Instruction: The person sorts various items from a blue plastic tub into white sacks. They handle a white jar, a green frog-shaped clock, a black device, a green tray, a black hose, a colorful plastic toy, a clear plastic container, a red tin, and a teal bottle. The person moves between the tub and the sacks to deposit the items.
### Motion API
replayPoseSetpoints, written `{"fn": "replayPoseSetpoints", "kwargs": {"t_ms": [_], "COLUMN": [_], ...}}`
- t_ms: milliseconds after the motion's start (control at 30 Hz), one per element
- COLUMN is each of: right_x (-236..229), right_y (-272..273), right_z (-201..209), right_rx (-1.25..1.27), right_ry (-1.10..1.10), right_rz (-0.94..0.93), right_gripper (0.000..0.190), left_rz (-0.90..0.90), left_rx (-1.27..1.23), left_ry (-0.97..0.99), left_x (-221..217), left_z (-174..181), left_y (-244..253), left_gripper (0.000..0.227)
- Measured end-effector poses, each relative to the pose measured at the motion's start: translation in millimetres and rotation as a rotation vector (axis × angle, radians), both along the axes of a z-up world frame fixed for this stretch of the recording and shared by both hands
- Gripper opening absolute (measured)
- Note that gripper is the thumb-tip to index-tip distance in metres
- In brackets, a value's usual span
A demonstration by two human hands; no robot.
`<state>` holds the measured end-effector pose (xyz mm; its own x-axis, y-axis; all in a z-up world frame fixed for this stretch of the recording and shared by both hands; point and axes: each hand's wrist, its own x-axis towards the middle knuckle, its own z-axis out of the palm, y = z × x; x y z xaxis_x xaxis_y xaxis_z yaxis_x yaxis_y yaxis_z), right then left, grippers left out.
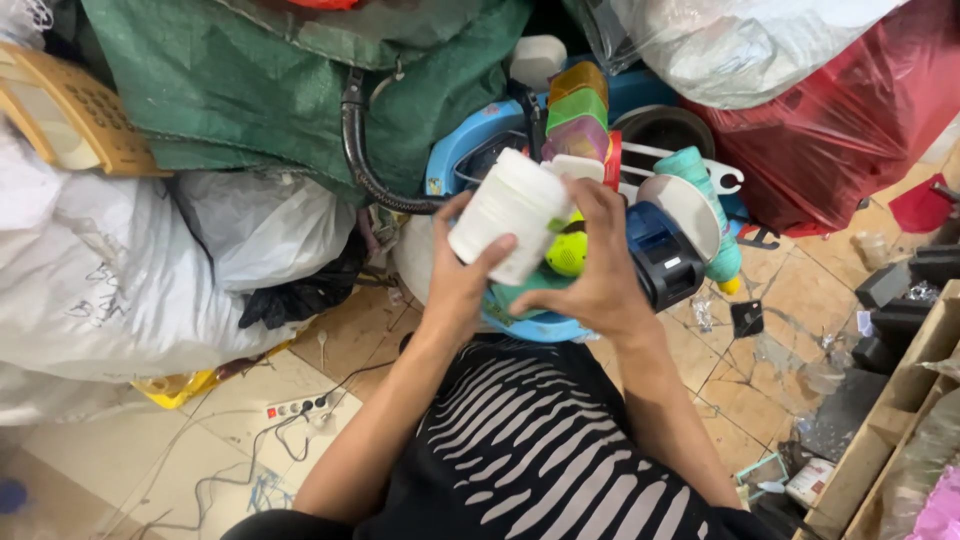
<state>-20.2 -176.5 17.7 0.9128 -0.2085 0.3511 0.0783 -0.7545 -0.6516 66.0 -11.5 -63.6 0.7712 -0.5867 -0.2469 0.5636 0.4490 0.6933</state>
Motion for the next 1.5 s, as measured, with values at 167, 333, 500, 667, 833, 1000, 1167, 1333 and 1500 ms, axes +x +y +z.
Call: {"fn": "replayPoseSetpoints", "kwargs": {"t_ms": [167, 333, 500, 667, 833, 1000, 1167, 1333, 1500], "right_x": [-5.8, -2.8, -2.1, -0.9, -1.2, 4.1, 1.9, 8.4, -1.6], "right_y": [-13.6, -10.7, -24.8, 3.5, 10.2, 21.2, 14.8, 19.7, 28.6], "right_z": [-4.9, -68.1, -106.6, -47.6, -55.3, -72.9, -111.1, -95.7, -106.0], "right_rx": [0.273, 0.577, 1.312, 0.600, 0.382, 0.440, 0.661, 0.504, 0.033], "right_ry": [0.091, 0.148, 0.440, 0.171, 0.119, 0.402, 0.339, 0.556, 0.794], "right_rz": [0.208, 0.140, 0.021, 0.183, 0.101, 0.088, 0.013, -0.163, 0.081], "right_gripper": [0.093, 0.072, 0.067, 0.076, 0.069, 0.048, 0.037, 0.038, 0.042], "left_rz": [-0.282, -0.304, -0.044, -0.201, -0.136, -0.536, -0.471, 0.231, 0.769], "left_rx": [0.013, 0.028, 0.491, 0.277, 0.242, 0.621, 0.716, 0.667, 0.836], "left_ry": [0.091, 0.042, -1.179, -0.153, -0.084, -0.589, -0.491, -0.551, -0.612], "left_x": [21.9, 9.3, -1.6, -0.2, -15.2, 3.0, 23.2, 85.1, 173.6], "left_z": [-9.1, 0.5, 18.4, -10.2, -39.3, -16.7, -12.8, -8.3, -14.5], "left_y": [29.6, 28.1, 37.7, 29.6, 38.7, 78.0, 108.3, 153.4, 201.4], "left_gripper": [0.080, 0.072, 0.085, 0.073, 0.063, 0.081, 0.093, 0.087, 0.095]}}
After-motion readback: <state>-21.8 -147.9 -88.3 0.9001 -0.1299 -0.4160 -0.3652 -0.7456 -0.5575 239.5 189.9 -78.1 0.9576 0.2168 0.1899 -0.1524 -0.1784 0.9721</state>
